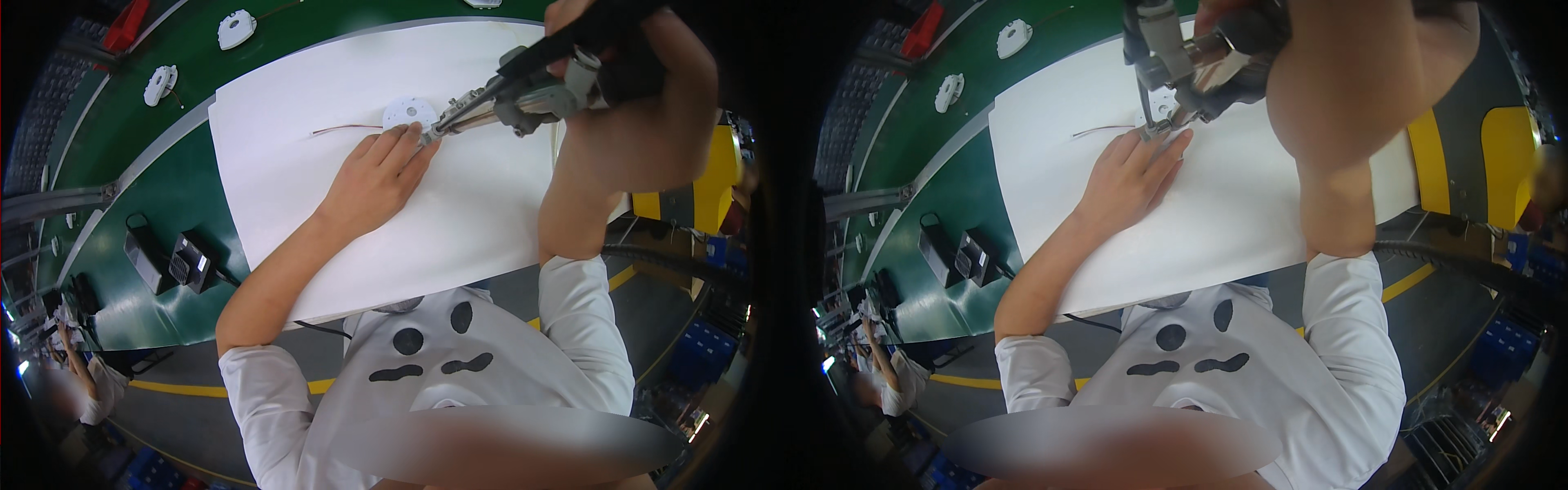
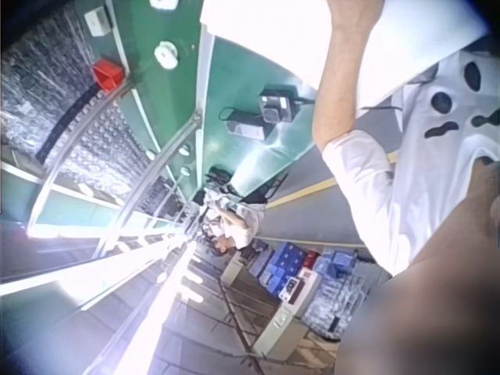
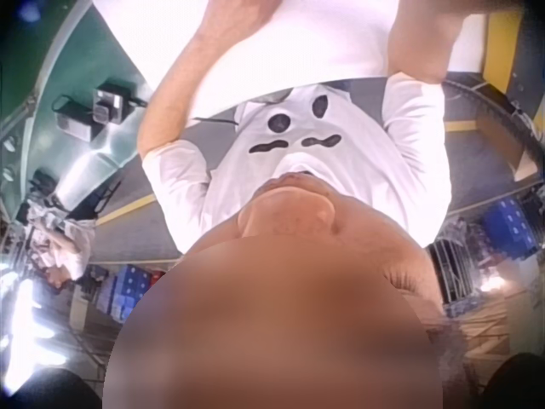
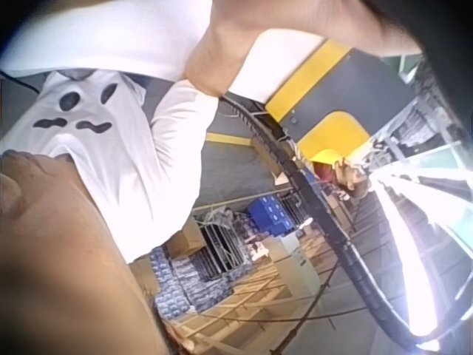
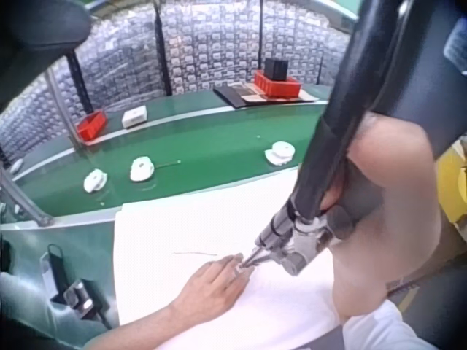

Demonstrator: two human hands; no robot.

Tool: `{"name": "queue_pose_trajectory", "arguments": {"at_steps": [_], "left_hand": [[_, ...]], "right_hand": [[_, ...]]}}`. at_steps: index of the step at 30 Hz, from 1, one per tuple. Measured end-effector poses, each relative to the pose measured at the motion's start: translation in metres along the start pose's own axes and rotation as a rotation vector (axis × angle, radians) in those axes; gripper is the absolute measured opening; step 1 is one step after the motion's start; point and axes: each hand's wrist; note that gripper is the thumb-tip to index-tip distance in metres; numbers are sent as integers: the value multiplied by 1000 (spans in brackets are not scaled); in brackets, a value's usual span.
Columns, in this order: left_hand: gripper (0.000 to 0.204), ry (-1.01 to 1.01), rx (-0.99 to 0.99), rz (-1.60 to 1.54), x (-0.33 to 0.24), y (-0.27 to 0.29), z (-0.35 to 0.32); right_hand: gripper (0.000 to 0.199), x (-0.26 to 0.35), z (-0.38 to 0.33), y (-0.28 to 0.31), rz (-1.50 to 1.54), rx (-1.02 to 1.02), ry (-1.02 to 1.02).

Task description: The person solders electrical wires to circular LED modules at an assembly workstation. This is done using a soldering iron.

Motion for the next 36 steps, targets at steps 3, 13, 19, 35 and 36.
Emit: {"name": "queue_pose_trajectory", "arguments": {"at_steps": [3, 13, 19, 35, 36], "left_hand": [[42, -8, -6, -2, 1, 0, -1], [41, -39, -16, 20, 2, 3, 1], [35, -2, -77, -53, 2, -1, -5], [36, -148, -60, -88, 2, 8, -3], [37, -143, -46, -77, 1, 8, -5]], "right_hand": [[20, 1, 1, -1, 44, -15, -14], [15, -4, 7, -9, 314, -40, -15], [8, 45, 43, -19, 743, -190, -540], [15, 2, 14, 4, 498, -284, -197], [15, 3, 15, 2, 516, -262, -204]]}}
Point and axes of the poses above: each hand's wrist, its own z-axis towards the middle knuckle, its own y-axis out of the back of the hand, x = y × z, and after that the axes turned 10 degrees about x, right-handed
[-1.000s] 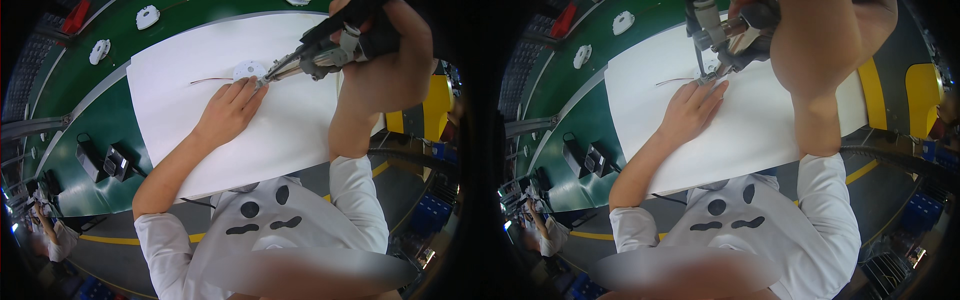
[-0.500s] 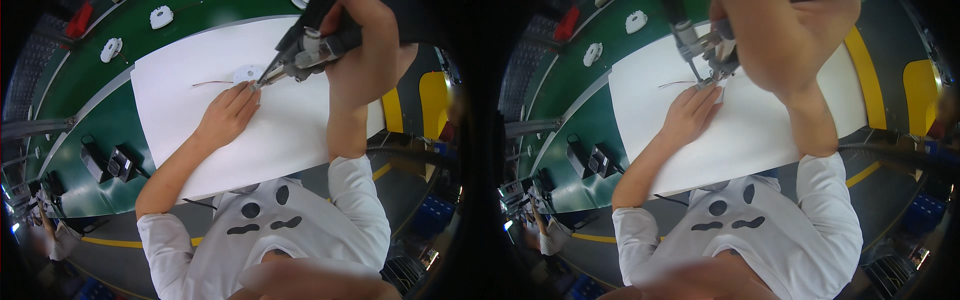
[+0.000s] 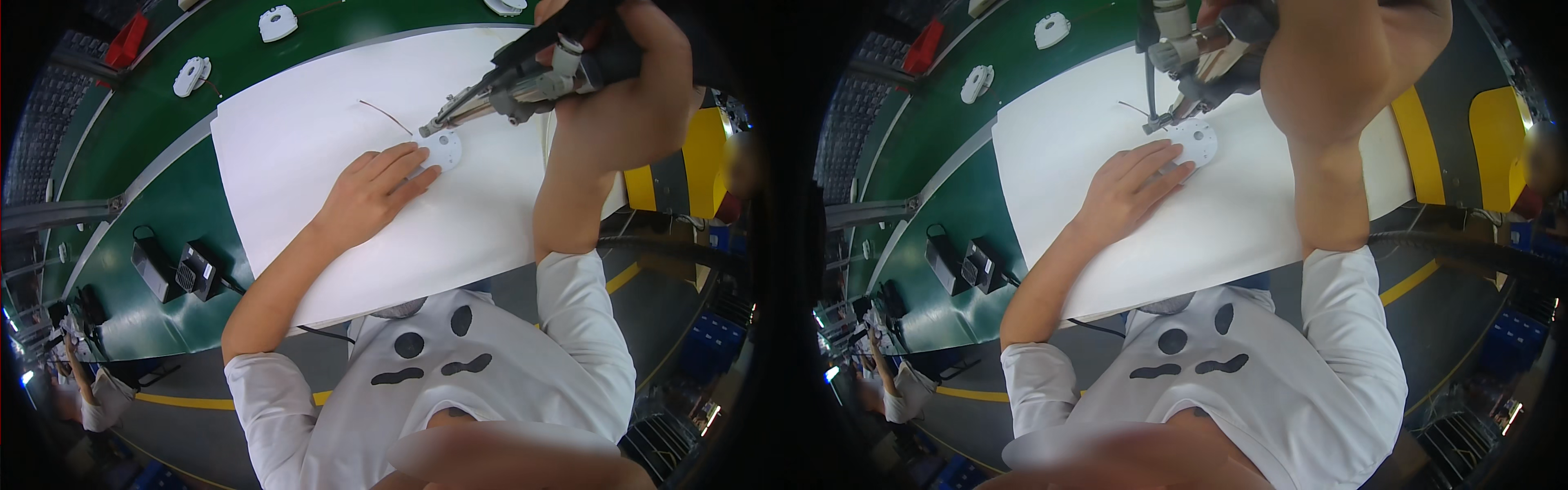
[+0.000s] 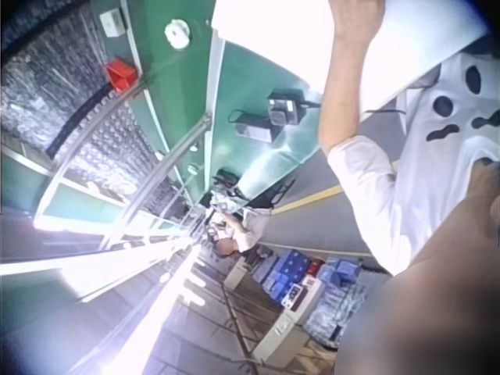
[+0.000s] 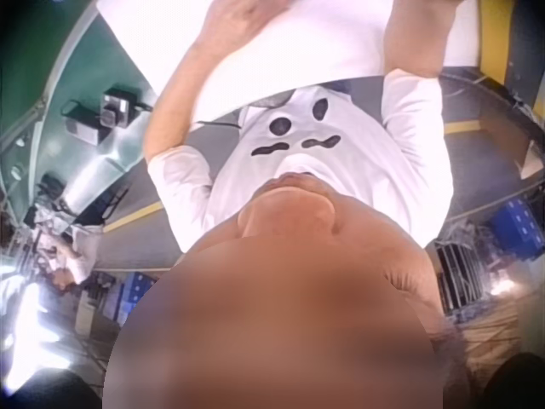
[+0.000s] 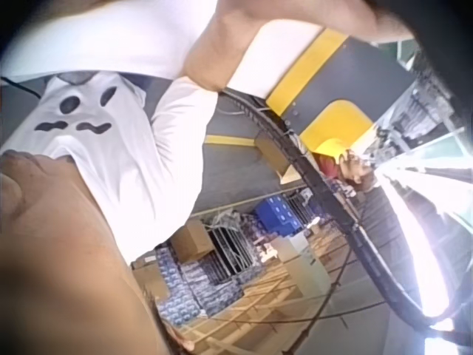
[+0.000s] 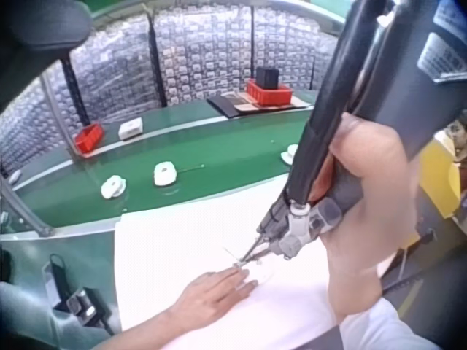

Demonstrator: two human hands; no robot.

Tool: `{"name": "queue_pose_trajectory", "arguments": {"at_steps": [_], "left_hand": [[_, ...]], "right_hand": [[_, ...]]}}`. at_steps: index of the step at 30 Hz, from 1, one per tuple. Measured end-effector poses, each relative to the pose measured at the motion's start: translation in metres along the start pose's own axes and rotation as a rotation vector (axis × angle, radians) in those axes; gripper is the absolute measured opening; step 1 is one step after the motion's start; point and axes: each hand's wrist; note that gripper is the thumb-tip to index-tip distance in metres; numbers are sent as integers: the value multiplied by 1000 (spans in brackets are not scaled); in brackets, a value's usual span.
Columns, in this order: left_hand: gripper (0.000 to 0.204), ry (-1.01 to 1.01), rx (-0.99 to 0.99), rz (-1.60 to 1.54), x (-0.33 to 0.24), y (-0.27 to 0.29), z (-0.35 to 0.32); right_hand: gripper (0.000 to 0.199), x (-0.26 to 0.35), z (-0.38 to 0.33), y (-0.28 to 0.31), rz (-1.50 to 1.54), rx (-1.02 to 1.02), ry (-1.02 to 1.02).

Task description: The person solders electrical wires to circular LED modules at an assembly workstation. This is done using a soldering iron.

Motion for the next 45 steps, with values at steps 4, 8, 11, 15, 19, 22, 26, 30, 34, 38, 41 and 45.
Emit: {"name": "queue_pose_trajectory", "arguments": {"at_steps": [4, 8, 11, 15, 19, 22, 26, 30, 34, 38, 41, 45], "left_hand": [[40, -7, 18, 17, 0, -2, -1], [37, 7, 20, 11, 0, 0, 0], [36, 14, 24, 15, 0, -2, -1], [36, 15, 18, 6, 1, -2, -1], [40, -11, 4, 21, 0, 1, -1], [40, -33, -7, 12, 0, -1, 3], [38, -27, 2, 40, 8, -1, -2], [36, 33, -16, 18, 44, -19, 34], [50, 282, -156, -36, 120, -28, 90], [54, 386, -172, 221, 204, -21, 106], [48, 528, 99, 413, 245, 3, 108], [21, 566, -125, 453, 236, 16, 103]], "right_hand": [[16, 5, 2, -4, 43, 79, -53], [19, 17, 8, -18, 128, 76, -164], [22, 34, 9, -29, 158, 17, -290], [21, 16, 3, -24, 183, 74, -297], [16, 15, 12, -25, 217, 133, -246], [13, 19, 12, -26, 293, 94, -367], [15, 8, 9, -31, 210, 79, -199], [18, -37, 29, 67, -454, -75, 253], [27, -43, 44, 92, 364, -217, -90], [21, -32, 40, 77, 97, -176, 45], [18, -24, 36, 62, -94, -147, 140], [15, -15, 32, 48, -361, -115, 254]]}}
Point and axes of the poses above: each hand's wrist, its own z-axis towards the middle knuckle, its own y-axis out of the back of the hand, x = y × z, and after that the axes turned 10 degrees about x, right-handed
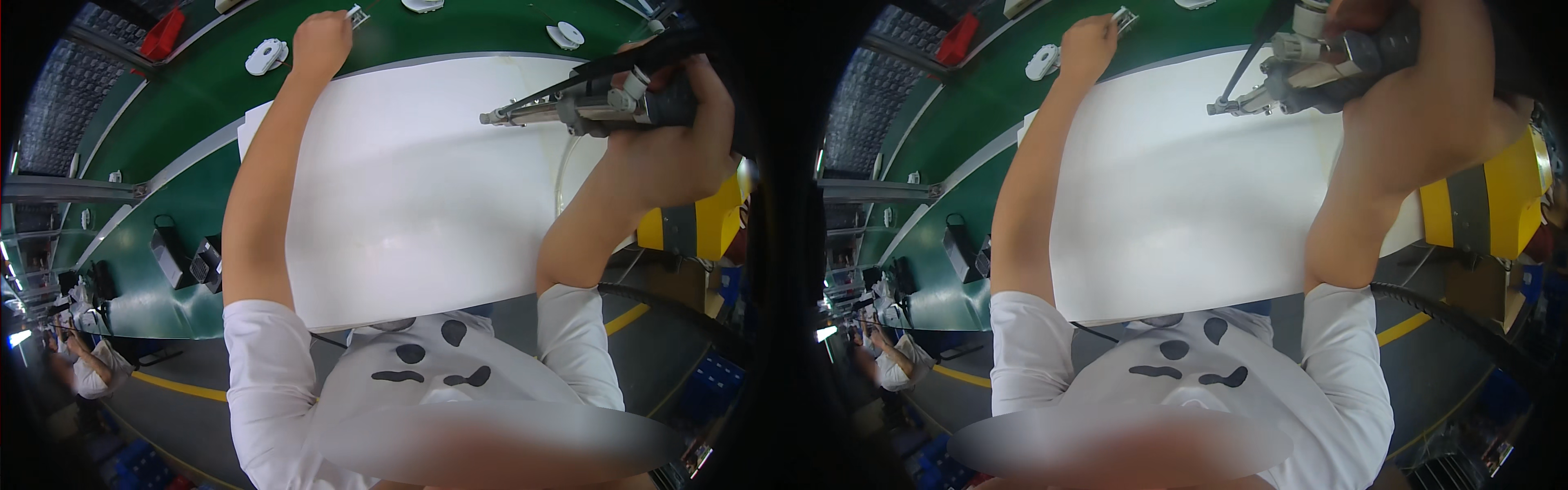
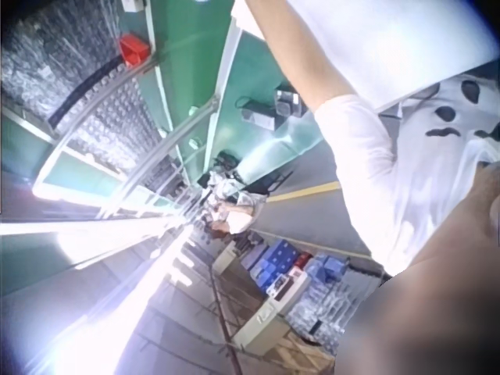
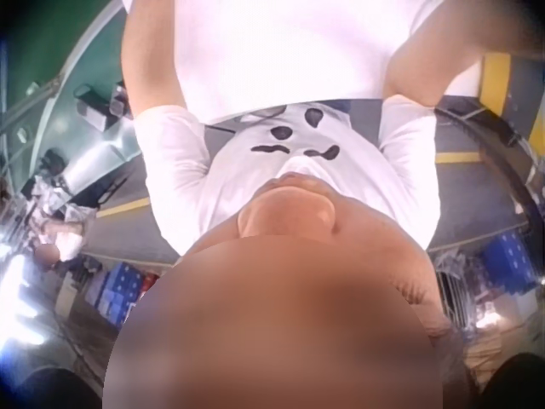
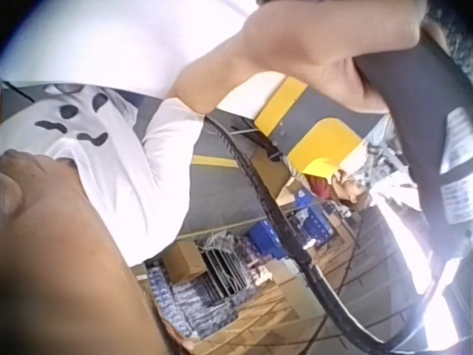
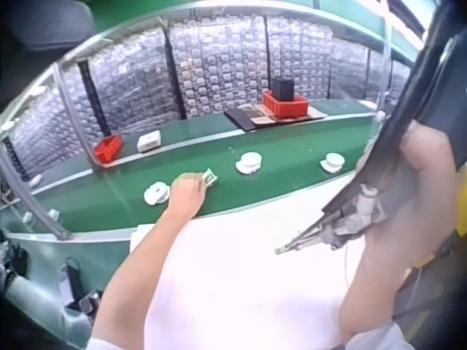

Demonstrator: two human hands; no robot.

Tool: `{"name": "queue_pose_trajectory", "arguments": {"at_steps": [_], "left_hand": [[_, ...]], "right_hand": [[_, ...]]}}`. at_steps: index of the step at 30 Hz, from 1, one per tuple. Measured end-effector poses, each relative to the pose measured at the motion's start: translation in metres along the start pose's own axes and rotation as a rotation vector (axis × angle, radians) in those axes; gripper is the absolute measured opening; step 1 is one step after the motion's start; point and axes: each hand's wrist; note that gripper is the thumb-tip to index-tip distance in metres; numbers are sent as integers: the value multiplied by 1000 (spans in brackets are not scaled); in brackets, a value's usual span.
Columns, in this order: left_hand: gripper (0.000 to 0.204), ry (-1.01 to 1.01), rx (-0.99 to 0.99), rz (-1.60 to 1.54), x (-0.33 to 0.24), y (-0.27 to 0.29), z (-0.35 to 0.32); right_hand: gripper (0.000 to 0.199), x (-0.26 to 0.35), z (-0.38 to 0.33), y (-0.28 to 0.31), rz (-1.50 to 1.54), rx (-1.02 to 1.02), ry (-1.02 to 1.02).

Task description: The person solders electrical wires to circular LED modules at an assembly workstation. This is done using a soldering iron.

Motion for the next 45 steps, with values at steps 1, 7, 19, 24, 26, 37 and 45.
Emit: {"name": "queue_pose_trajectory", "arguments": {"at_steps": [1, 7, 19, 24, 26, 37, 45], "left_hand": [[21, -9, 5, -2, -10, 10, -11], [29, 829, 179, -1441, -50, 68, -136], [42, -227, 378, -443, -106, 145, -216], [40, -531, 95, -286, -119, 98, -212], [37, -523, 63, -320, -124, 94, -212], [39, -531, 45, -326, -125, 91, -208], [40, -513, 21, -336, -124, 91, -208]], "right_hand": [[15, 0, -1, -1, -73, 10, 29], [16, -34, -10, 15, 140, 79, -36], [25, 93, 10, -38, 512, 117, -705], [29, 82, -11, -32, 492, 53, -912], [28, 75, -17, -33, 513, 60, -918], [28, 83, -8, -51, 568, 178, -641], [23, 75, -7, -56, 565, 225, -583]]}}
Point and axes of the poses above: each hand's wrist, its own z-axis towards the middle knuckle, its own y-axis out of the back of the hand, x = y × z, and after that the axes turned 10 degrees about x, right-handed
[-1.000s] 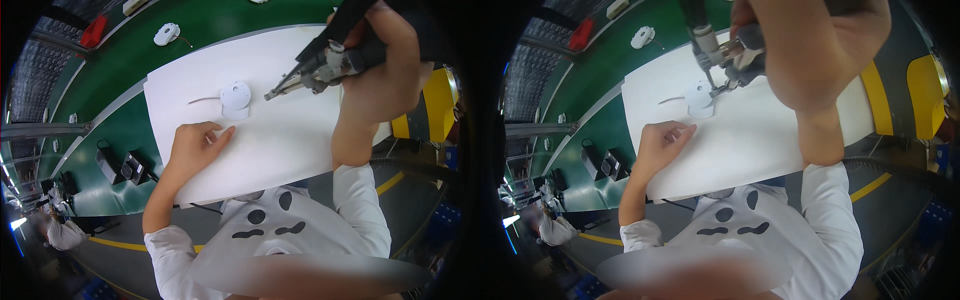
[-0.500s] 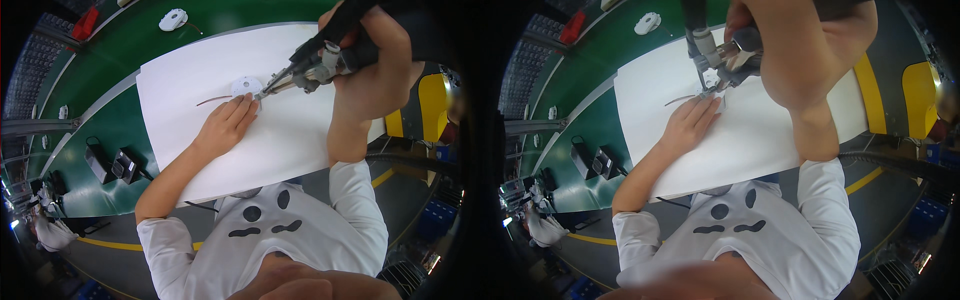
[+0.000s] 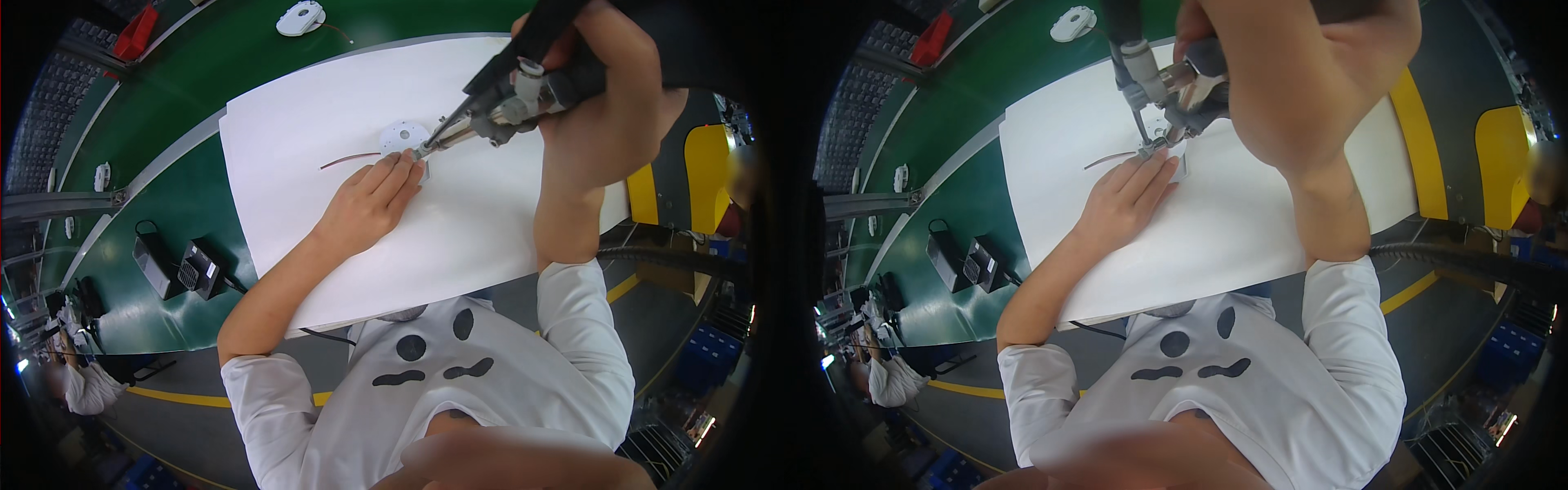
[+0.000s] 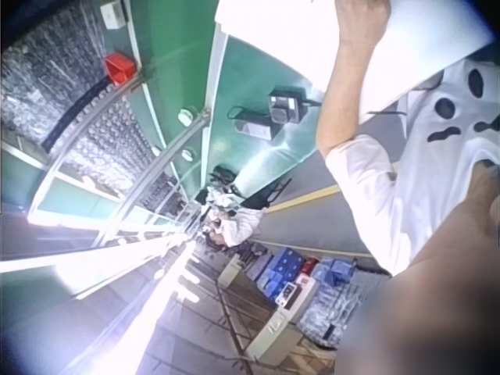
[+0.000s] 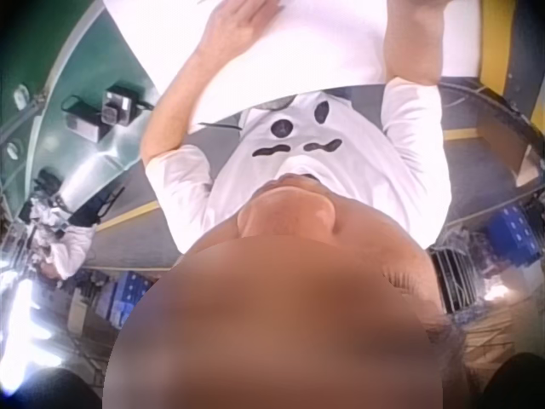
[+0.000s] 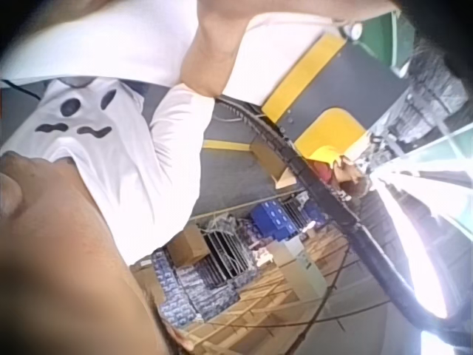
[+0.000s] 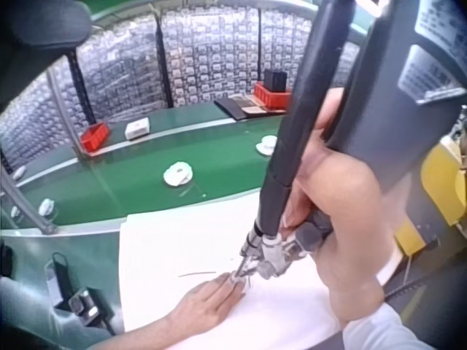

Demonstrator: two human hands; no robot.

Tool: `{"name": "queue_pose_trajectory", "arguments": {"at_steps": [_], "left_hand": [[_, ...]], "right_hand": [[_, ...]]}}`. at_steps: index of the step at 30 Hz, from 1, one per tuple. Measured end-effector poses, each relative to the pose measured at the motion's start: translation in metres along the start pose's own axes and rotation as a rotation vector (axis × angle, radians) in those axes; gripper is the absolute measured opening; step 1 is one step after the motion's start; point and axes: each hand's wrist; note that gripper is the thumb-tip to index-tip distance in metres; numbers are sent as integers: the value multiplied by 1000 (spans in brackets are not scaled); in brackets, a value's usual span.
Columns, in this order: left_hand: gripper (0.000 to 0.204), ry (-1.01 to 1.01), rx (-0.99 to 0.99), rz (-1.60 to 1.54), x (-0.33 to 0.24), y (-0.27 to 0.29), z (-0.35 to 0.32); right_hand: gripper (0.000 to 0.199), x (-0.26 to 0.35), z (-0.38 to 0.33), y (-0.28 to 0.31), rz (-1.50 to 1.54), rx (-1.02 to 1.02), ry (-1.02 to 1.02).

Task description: The person solders electrical wires to circular LED modules at an assembly workstation. This is done using a soldering iron.

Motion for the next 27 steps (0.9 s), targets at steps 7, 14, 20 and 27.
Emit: {"name": "queue_pose_trajectory", "arguments": {"at_steps": [7, 14, 20, 27], "left_hand": [[40, 12, 16, 9, 0, -1, -5], [40, -7, -9, -168, 4, 2, -5], [32, -40, 34, -228, 4, 8, 1], [33, 13, 19, -176, 2, 3, -3]], "right_hand": [[18, -1, -3, -10, 86, 3, -45], [9, -15, 3, 11, -8, 69, 159], [16, -24, -17, 40, -771, -75, 447], [22, -15, 1, 20, -147, -61, 233]]}}
Point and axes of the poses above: each hand's wrist, its own z-axis towards the middle knuckle, its own y-axis out of the back of the hand, x = y × z, and after that the axes turned 10 degrees about x, right-handed
